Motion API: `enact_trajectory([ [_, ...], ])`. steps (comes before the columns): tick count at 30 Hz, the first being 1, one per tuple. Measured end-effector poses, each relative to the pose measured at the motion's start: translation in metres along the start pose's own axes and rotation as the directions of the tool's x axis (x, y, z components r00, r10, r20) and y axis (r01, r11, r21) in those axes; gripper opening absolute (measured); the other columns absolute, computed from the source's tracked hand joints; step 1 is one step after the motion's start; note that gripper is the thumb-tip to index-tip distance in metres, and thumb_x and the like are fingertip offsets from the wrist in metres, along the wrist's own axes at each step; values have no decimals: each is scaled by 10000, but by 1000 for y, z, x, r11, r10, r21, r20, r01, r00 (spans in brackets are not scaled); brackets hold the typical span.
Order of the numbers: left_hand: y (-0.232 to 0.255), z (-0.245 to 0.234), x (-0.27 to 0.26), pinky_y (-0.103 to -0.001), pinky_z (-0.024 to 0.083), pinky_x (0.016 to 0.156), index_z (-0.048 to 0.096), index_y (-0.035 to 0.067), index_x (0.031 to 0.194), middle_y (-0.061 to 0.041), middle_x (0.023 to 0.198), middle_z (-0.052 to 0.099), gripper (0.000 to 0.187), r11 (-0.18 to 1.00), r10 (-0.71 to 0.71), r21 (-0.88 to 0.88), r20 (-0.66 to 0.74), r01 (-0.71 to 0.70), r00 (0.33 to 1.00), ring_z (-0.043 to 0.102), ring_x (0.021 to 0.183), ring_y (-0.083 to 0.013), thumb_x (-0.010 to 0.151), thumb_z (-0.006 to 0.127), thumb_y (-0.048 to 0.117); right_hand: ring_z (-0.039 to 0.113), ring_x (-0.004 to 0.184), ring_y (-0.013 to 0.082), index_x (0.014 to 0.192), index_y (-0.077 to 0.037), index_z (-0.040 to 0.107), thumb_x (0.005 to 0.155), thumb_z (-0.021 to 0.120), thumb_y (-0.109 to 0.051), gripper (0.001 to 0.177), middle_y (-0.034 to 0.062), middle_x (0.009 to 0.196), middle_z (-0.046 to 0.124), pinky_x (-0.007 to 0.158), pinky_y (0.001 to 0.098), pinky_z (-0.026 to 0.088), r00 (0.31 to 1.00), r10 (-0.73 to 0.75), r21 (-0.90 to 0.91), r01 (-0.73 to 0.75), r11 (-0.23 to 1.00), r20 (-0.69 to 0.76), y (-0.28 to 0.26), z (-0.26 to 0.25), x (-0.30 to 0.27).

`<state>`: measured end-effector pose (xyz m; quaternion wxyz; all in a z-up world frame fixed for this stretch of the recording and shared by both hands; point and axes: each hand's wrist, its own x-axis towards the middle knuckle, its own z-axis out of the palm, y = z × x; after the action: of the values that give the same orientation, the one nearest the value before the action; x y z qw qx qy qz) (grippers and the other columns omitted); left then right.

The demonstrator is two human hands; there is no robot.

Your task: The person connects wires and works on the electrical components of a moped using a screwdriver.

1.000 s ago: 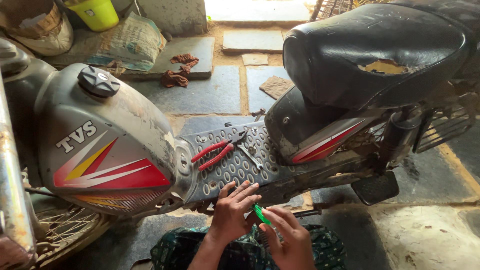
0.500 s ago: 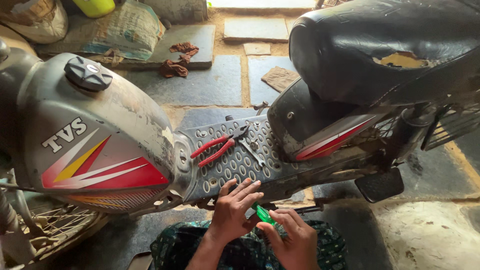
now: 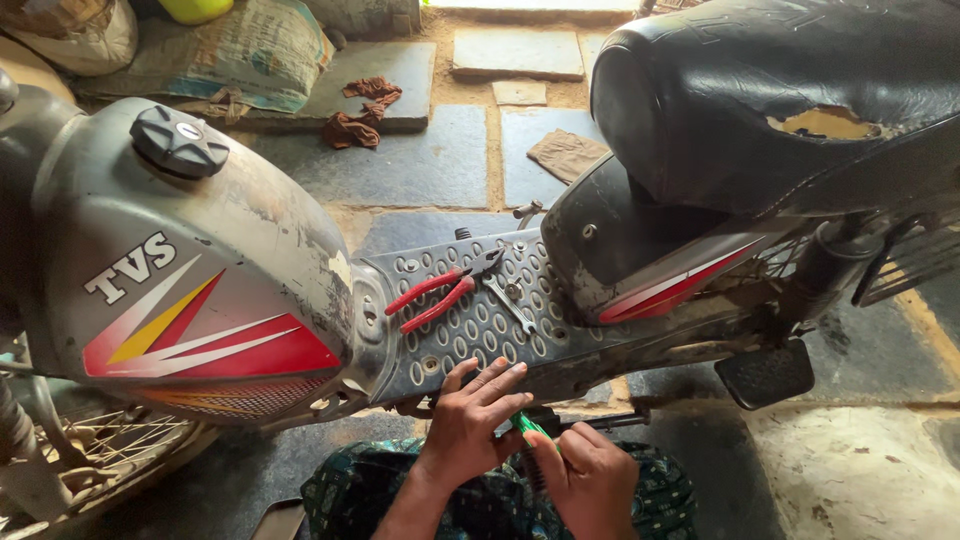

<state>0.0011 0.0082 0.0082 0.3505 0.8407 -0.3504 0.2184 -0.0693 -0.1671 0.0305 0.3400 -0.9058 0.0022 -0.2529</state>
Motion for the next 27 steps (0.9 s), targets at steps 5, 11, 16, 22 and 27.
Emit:
enact_trajectory([
  [5,1,-3,0,-539,327,1154,764,125,1103,-127,1403,664,383,1000,14,-9,1,-14,1000,596,1344,-309,735,767,232,441,414,274,564,-30,508,790,812,-423,546,98,535,441,399,392,349,999,-43,30,43,999,-2,-1,-1,-2],
  [11,3,-8,1,-528,314,1172,732,72,1142,-137,1411,663,480,999,-15,-45,33,17,999,576,1375,-311,677,739,187,675,586,254,762,-68,651,738,837,-437,414,76,718,659,491,357,499,999,-32,42,30,999,34,-10,-10,1],
  [16,6,-6,3,-538,301,1162,725,55,1166,-151,1400,655,504,998,-36,-55,30,37,999,573,1359,-317,687,756,210,785,961,298,1204,-38,686,854,794,-265,431,171,1136,718,756,356,625,936,-331,286,287,914,118,-18,-24,3],
  [22,6,-8,1,-528,313,1176,703,67,1232,-143,1412,659,530,1000,-2,-24,12,2,1000,588,1364,-310,716,748,178,826,972,263,1234,-62,718,882,643,1,365,188,1234,712,778,333,666,920,-307,380,201,903,244,-9,-17,-2],
  [27,4,-6,0,-537,315,1157,654,59,1214,-140,1393,660,571,997,-14,-82,2,14,1000,584,1356,-321,701,830,238,802,897,277,1106,-64,723,821,837,-174,326,129,1046,765,704,340,641,943,-319,285,283,916,91,-15,-18,-2],
])
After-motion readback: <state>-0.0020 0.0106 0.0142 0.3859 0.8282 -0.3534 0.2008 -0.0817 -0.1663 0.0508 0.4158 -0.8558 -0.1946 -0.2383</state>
